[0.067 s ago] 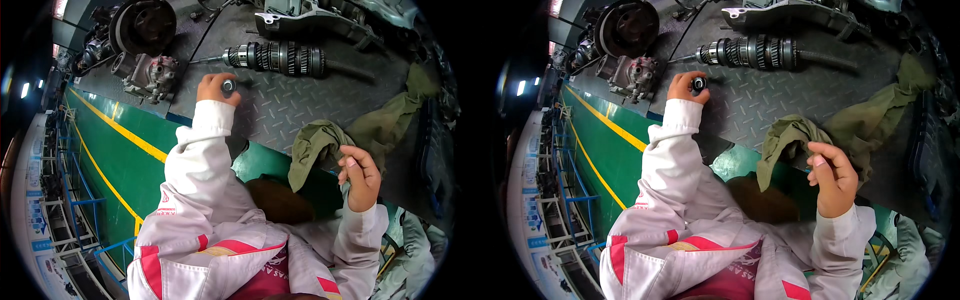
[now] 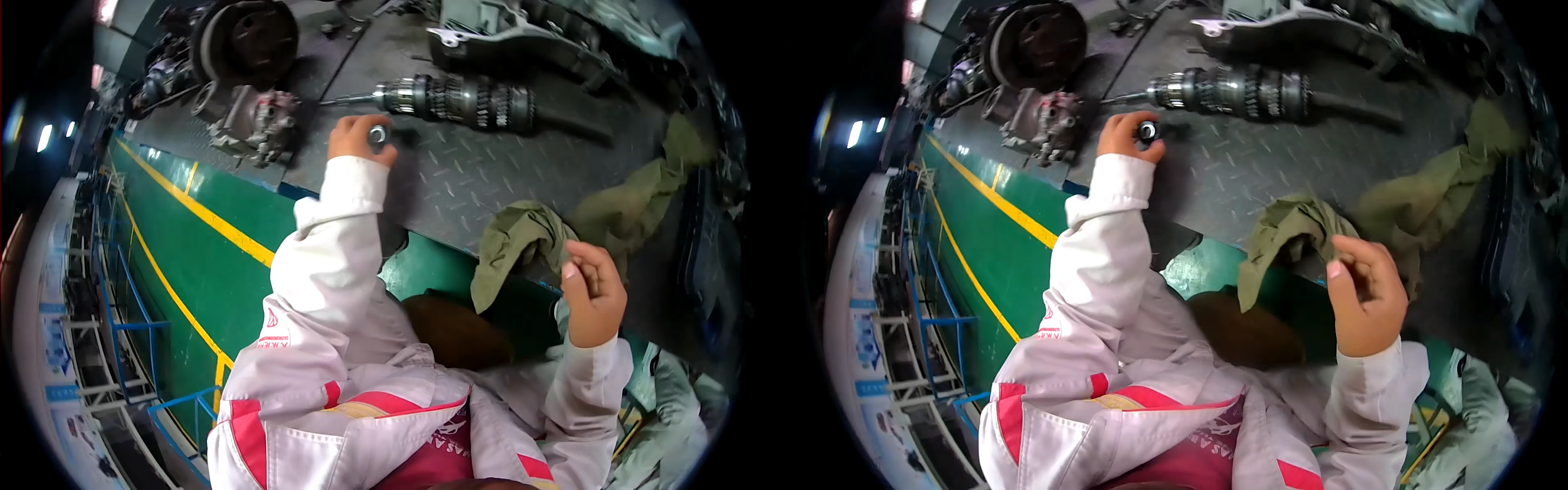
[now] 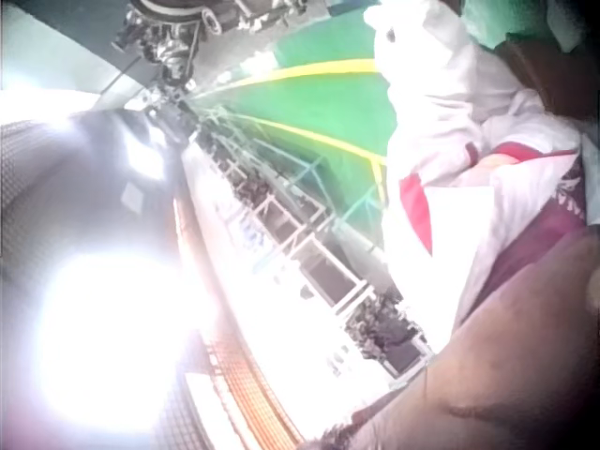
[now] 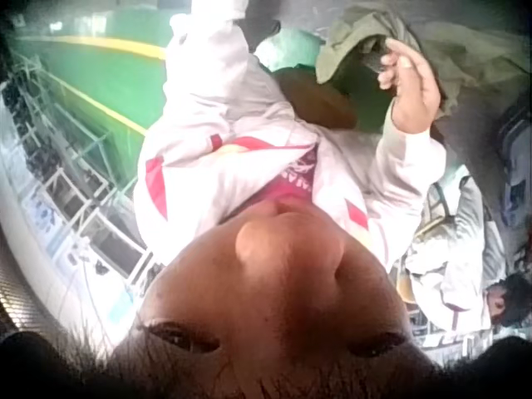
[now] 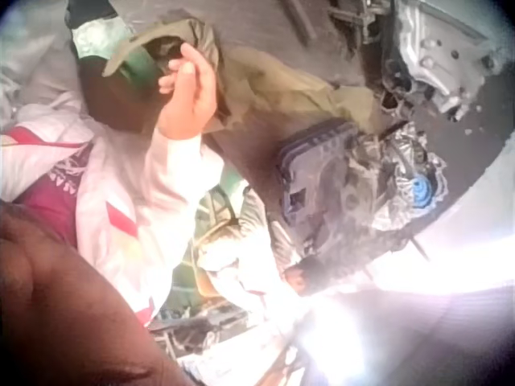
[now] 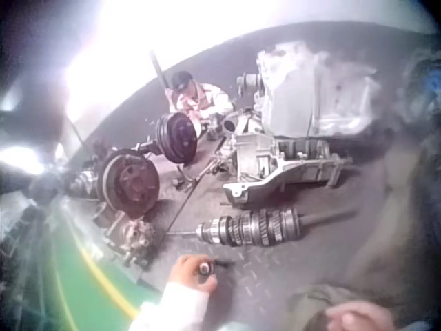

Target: The person holds a metal bearing, turning it over and rotating the inner race with their fingers.

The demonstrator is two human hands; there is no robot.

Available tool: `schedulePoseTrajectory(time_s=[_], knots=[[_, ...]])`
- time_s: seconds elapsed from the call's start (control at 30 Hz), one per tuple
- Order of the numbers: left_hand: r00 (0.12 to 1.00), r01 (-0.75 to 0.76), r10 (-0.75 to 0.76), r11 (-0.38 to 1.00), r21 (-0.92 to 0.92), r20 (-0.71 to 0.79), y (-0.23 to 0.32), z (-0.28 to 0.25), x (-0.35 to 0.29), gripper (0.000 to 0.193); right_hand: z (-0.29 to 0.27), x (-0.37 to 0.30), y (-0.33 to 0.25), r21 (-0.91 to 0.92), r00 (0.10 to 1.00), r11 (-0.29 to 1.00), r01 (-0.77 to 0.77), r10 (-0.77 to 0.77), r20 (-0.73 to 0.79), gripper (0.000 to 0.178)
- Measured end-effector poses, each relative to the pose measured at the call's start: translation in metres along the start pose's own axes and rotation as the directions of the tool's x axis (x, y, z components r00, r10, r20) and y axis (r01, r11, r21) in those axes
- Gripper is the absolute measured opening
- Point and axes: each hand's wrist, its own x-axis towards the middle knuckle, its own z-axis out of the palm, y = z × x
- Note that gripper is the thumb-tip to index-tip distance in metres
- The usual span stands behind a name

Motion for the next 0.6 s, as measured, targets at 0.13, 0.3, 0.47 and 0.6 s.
schedulePoseTrajectory(time_s=[0.13,0.3,0.47,0.6], knots=[[0.99,-0.022,0.026,0.999,0.032,-0.137,-0.009,0.017,-0.004,0.04,-0.015,-0.01,-0.004,-0.853,0.865,0.365,0.373,-0.47,0.177,0.065],[0.969,-0.075,0.028,0.98,-0.187,-0.244,0.003,0.041,0.011,0.04,-0.056,-0.008,0.006,-0.974,0.928,0.17,0.151,-0.364,0.081,0.094],[0.963,-0.069,0.002,0.968,-0.242,-0.268,-0.01,0.016,0.009,0.041,-0.157,0.077,0.02,-0.981,0.997,0.186,0.046,-0.077,0.032,0.054],[0.954,-0.103,0.024,0.963,-0.249,-0.299,-0.016,0.013,0.023,0.039,-0.227,0.128,0.01,-0.988,0.885,0.102,0.117,-0.462,0.058,0.032]])
